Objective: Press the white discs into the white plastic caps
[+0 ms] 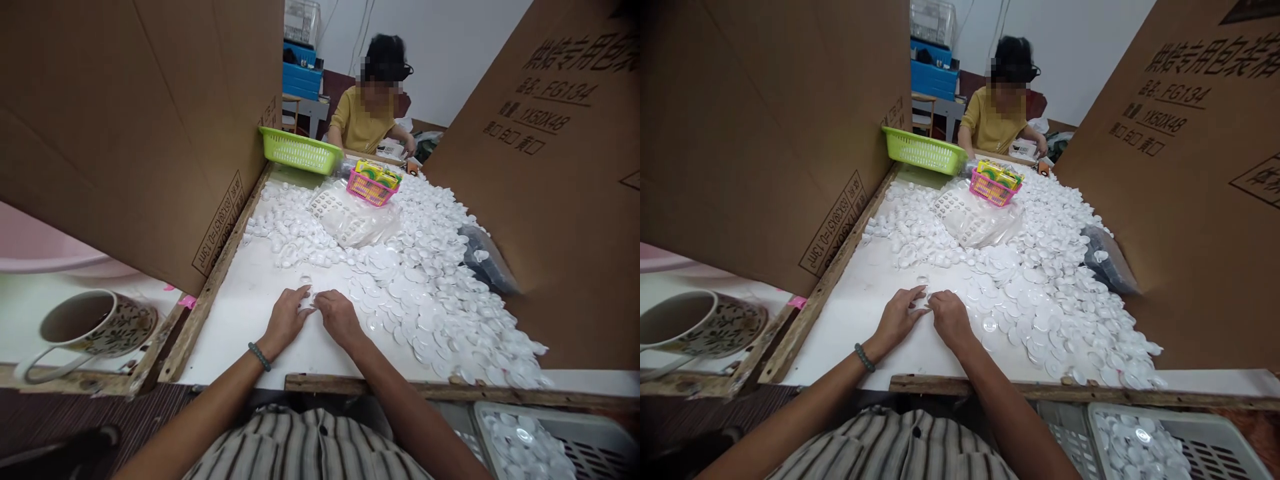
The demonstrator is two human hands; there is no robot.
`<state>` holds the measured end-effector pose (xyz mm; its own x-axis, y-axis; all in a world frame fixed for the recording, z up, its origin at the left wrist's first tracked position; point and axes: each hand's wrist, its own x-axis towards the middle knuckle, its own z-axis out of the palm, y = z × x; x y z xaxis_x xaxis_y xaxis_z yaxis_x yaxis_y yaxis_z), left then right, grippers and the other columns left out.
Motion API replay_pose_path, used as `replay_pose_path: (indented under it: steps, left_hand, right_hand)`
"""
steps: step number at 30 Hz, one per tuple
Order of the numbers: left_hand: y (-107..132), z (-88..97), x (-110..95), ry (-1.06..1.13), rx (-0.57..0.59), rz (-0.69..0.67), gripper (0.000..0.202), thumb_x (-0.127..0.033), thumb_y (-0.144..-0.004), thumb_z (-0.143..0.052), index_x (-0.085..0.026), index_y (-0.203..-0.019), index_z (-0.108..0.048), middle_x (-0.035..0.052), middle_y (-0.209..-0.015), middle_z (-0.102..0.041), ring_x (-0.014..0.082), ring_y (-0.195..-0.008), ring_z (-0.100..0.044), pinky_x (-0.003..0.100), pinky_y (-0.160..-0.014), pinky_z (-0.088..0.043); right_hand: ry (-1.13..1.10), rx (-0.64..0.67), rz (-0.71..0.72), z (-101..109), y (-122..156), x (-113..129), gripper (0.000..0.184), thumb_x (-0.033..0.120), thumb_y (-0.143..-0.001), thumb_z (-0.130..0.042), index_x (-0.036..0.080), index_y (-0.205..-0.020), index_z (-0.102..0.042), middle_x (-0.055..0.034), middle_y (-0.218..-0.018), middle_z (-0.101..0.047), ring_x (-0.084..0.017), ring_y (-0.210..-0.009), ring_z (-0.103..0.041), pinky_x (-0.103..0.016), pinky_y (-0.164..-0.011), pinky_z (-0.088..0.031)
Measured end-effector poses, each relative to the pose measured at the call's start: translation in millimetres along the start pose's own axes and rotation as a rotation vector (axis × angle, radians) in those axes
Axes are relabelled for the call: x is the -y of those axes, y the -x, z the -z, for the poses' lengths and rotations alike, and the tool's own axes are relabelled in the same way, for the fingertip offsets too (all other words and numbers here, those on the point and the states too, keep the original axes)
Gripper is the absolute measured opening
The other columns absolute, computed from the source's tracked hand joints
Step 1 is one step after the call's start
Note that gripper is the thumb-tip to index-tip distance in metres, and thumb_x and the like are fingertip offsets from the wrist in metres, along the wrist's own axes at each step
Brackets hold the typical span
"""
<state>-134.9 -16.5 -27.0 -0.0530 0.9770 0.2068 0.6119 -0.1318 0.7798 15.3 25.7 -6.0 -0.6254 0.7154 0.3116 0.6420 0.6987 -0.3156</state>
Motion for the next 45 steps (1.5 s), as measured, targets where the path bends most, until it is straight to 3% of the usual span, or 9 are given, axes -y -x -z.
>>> replay_pose_path:
  steps: [6, 15, 22, 25, 29, 32, 35, 38, 45]
  left_hand:
    - [1, -2.9, 2, -0.016, -0.015, -0.021, 0.049, -0.021, -0.076, -0.061, -0.024, -0.123, -0.046, 0.0043, -0.100, -0.060, 0.0168, -0.086, -0.054, 0.034, -0.080, -0.049]
    - [1, -0.5, -1, 0.017, 0.029, -0.002, 0.046, -0.021, -0.080, -0.057, -0.022, -0.124, -0.044, 0.0056, -0.099, -0.059, 0.0172, -0.094, -0.054, 0.033, -0.083, -0.047]
    - [2, -1.2, 3, 0.050, 0.056, 0.006, 0.059, -0.020, -0.079, -0.056, -0.022, -0.133, -0.032, 0.0069, -0.104, -0.058, 0.0180, -0.099, -0.052, 0.035, -0.086, -0.046]
    - [0, 3.5, 0, 0.069, 0.051, 0.054, 0.058, -0.024, -0.078, -0.057, -0.022, -0.132, -0.035, 0.0073, -0.106, -0.058, 0.0177, -0.091, -0.054, 0.034, -0.081, -0.047]
    - [0, 18.9, -8, 0.147, 0.126, 0.107, 0.035, -0.031, -0.074, -0.062, -0.020, -0.107, -0.060, 0.0040, -0.091, -0.063, 0.0163, -0.080, -0.057, 0.029, -0.075, -0.046]
    - [1, 29.8, -13, 0.246, 0.181, 0.216, 0.027, -0.038, -0.071, -0.063, -0.019, -0.089, -0.064, 0.0005, -0.074, -0.064, 0.0150, -0.070, -0.058, 0.025, -0.065, -0.045]
    - [1, 34.0, -14, 0.318, 0.206, 0.390, 0.029, -0.040, -0.065, -0.066, -0.017, -0.082, -0.061, -0.0017, -0.060, -0.061, 0.0130, -0.057, -0.057, 0.022, -0.053, -0.041]
    - [-2, 33.1, -12, 0.406, 0.251, 0.541, 0.030, -0.037, -0.060, -0.070, -0.016, -0.076, -0.056, -0.0042, -0.048, -0.055, 0.0108, -0.044, -0.052, 0.021, -0.045, -0.039]
    - [-15, 31.9, -6, 0.536, 0.357, 0.775, 0.029, -0.023, -0.058, -0.073, -0.017, -0.070, -0.048, -0.0040, -0.043, -0.057, 0.0132, -0.042, -0.057, 0.023, -0.045, -0.047]
  right_hand:
    - [-0.034, -0.097, -0.077, 5, 0, -6, 0.018, 0.016, -0.087, -0.047, 0.020, -0.085, -0.064, -0.0035, -0.089, -0.066, -0.017, -0.082, -0.054, -0.027, -0.072, -0.044]
    - [0.057, 0.146, 0.075, 9, -4, -1, 0.023, 0.008, -0.084, -0.044, 0.020, -0.080, -0.064, -0.0041, -0.083, -0.065, -0.018, -0.078, -0.052, -0.030, -0.071, -0.037]
    - [0.073, 0.149, 0.054, 4, 1, 4, 0.027, 0.006, -0.084, -0.041, 0.019, -0.086, -0.064, -0.0060, -0.088, -0.065, -0.018, -0.079, -0.051, -0.033, -0.073, -0.035]
    - [-0.080, 0.087, -0.076, 5, 0, 5, 0.023, 0.011, -0.084, -0.044, 0.020, -0.081, -0.065, -0.0048, -0.085, -0.066, -0.018, -0.080, -0.053, -0.032, -0.074, -0.038]
    - [-0.546, 0.072, -0.461, 9, 0, 11, 0.024, 0.031, -0.085, -0.048, 0.018, -0.073, -0.065, -0.0006, -0.067, -0.063, -0.015, -0.066, -0.055, -0.026, -0.060, -0.042]
    - [-0.798, 0.105, -0.603, 10, 5, 20, 0.025, 0.035, -0.084, -0.049, 0.017, -0.090, -0.065, 0.0004, -0.067, -0.062, -0.013, -0.061, -0.057, -0.024, -0.058, -0.045]
    - [-0.792, 0.047, -0.520, 8, 13, 25, 0.033, 0.032, -0.086, -0.045, 0.021, -0.117, -0.055, -0.0019, -0.087, -0.063, -0.011, -0.064, -0.057, -0.025, -0.062, -0.047]
    - [-0.603, 0.064, -0.269, 7, 18, 23, 0.032, 0.027, -0.086, -0.050, 0.026, -0.118, -0.056, -0.0041, -0.102, -0.060, -0.013, -0.081, -0.057, -0.027, -0.072, -0.047]
    - [-0.291, 0.212, -0.059, 6, 6, 10, 0.018, 0.026, -0.079, -0.063, 0.029, -0.096, -0.067, -0.0003, -0.075, -0.061, -0.014, -0.076, -0.054, -0.024, -0.065, -0.042]
